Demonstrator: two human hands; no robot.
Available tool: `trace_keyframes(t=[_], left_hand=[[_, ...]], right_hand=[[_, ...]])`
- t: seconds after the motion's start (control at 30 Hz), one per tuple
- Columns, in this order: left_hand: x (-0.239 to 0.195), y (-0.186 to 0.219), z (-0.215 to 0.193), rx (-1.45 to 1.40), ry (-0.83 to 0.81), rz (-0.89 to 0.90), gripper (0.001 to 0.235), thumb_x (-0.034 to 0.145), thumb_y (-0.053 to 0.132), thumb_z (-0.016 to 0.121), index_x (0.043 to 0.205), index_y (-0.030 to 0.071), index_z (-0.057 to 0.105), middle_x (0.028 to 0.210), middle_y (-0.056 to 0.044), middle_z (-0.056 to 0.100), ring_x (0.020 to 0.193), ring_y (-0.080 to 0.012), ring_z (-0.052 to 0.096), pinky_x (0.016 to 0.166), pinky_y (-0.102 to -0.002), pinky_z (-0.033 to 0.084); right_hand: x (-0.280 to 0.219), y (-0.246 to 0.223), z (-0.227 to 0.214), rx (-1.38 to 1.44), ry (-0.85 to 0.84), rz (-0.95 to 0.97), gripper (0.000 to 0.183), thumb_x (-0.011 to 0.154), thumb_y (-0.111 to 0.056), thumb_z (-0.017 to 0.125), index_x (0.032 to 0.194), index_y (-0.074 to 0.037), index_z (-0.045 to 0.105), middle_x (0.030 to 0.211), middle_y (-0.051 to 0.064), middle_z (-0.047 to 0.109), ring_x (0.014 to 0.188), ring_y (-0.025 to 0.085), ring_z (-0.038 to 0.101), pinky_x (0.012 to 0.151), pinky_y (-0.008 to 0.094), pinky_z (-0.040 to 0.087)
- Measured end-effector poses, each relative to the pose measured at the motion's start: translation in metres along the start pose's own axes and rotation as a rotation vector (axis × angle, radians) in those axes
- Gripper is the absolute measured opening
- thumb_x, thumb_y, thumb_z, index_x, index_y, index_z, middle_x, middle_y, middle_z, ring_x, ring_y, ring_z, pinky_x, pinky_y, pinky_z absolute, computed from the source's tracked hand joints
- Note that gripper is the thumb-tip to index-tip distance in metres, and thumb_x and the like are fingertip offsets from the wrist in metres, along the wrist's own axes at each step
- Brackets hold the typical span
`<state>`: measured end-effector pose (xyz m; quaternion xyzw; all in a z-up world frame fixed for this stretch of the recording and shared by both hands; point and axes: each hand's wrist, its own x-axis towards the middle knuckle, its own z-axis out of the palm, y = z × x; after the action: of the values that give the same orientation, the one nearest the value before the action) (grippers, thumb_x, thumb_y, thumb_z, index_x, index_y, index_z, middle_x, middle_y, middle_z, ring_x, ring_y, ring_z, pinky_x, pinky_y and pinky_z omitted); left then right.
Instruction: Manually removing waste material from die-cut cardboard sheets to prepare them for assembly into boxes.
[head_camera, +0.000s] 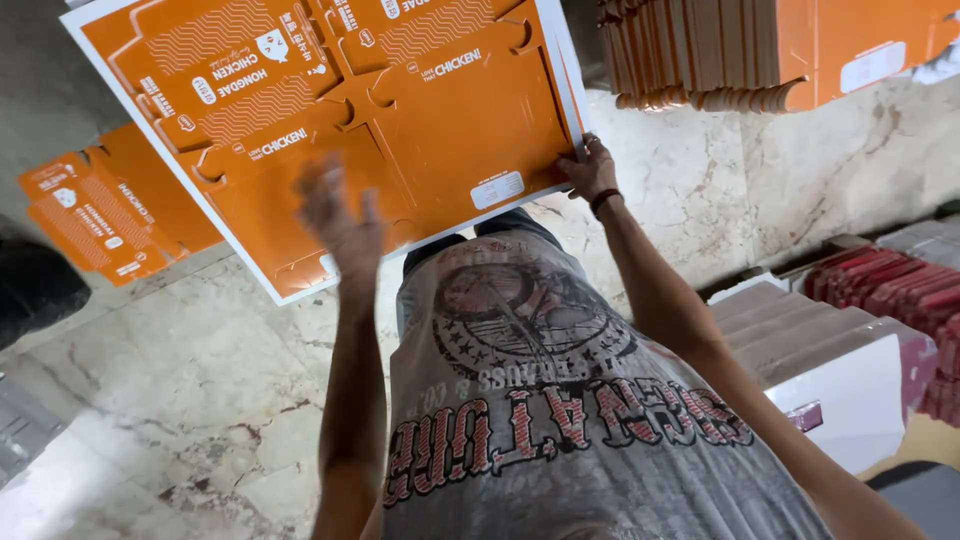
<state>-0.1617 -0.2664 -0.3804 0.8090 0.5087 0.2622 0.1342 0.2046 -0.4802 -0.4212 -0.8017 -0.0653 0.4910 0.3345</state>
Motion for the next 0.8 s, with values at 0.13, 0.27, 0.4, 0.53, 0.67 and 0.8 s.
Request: trace_keyframes(t=[0.13, 0.27, 0.4, 0.53, 0.67, 0.8], left_hand=[[0.034, 0.120, 0.054, -0.167, -0.395, 0.177, 0.066, 0.098, 0.029, 0.078, 0.156, 0.019, 0.048, 0.166, -0.016, 0.029, 0.155, -0.0452, 0.014, 0.120, -0.066, 0.006], [0.051, 0.190, 0.119, 0.107, -1.005, 0.164, 0.105, 0.095, 0.068, 0.069, 0.167, 0.017, 0.013, 0.169, -0.022, -0.007, 0.153, -0.0528, -0.006, 0.115, -0.080, 0.001], [0.065, 0.243, 0.120, 0.259, -1.069, -0.023, 0.119, 0.091, 0.074, 0.072, 0.169, 0.020, 0.000, 0.168, -0.019, -0.020, 0.150, -0.0579, -0.016, 0.109, -0.088, 0.003], [0.066, 0.254, 0.127, 0.273, -1.091, -0.127, 0.127, 0.094, 0.056, 0.082, 0.167, 0.020, -0.015, 0.165, -0.016, -0.032, 0.146, -0.0621, -0.026, 0.103, -0.092, 0.002], [0.074, 0.264, 0.122, 0.283, -1.145, -0.187, 0.137, 0.089, 0.049, 0.090, 0.165, 0.023, -0.021, 0.167, -0.013, -0.033, 0.146, -0.0594, -0.030, 0.102, -0.092, -0.007], [0.049, 0.251, 0.142, 0.352, -0.949, -0.084, 0.110, 0.120, 0.067, 0.074, 0.170, 0.023, -0.014, 0.173, -0.015, -0.024, 0.147, -0.0614, -0.029, 0.088, -0.090, -0.021]], right_hand=[[-0.013, -0.014, 0.007, -0.111, 0.206, 0.024, 0.058, 0.091, -0.016, 0.074, 0.141, -0.002, 0.049, 0.122, 0.035, 0.064, 0.074, 0.043, 0.075, 0.050, 0.039, 0.068], [-0.027, -0.040, -0.006, -0.161, 0.093, 0.031, 0.036, 0.084, -0.022, 0.077, 0.112, -0.009, 0.059, 0.108, 0.010, 0.067, 0.086, 0.027, 0.073, 0.054, 0.037, 0.068], [-0.016, -0.042, -0.007, -0.322, 0.084, 0.041, 0.040, 0.081, -0.023, 0.081, 0.113, -0.003, 0.064, 0.106, 0.014, 0.071, 0.079, 0.026, 0.073, 0.050, 0.036, 0.066], [-0.037, -0.047, 0.008, -0.449, 0.216, -0.071, 0.032, 0.083, -0.027, 0.063, 0.105, -0.003, 0.063, 0.094, 0.022, 0.071, 0.071, 0.041, 0.067, 0.053, 0.047, 0.057], [-0.065, -0.045, 0.018, -0.582, 0.352, -0.387, 0.010, 0.087, -0.016, 0.055, 0.090, -0.007, 0.057, 0.069, 0.022, 0.066, 0.060, 0.052, 0.057, 0.051, 0.058, 0.041], [-0.096, -0.068, 0.005, -0.475, 0.253, -0.582, 0.005, 0.092, -0.006, 0.054, 0.091, -0.005, 0.059, 0.066, 0.014, 0.068, 0.045, 0.038, 0.058, 0.040, 0.046, 0.043]])
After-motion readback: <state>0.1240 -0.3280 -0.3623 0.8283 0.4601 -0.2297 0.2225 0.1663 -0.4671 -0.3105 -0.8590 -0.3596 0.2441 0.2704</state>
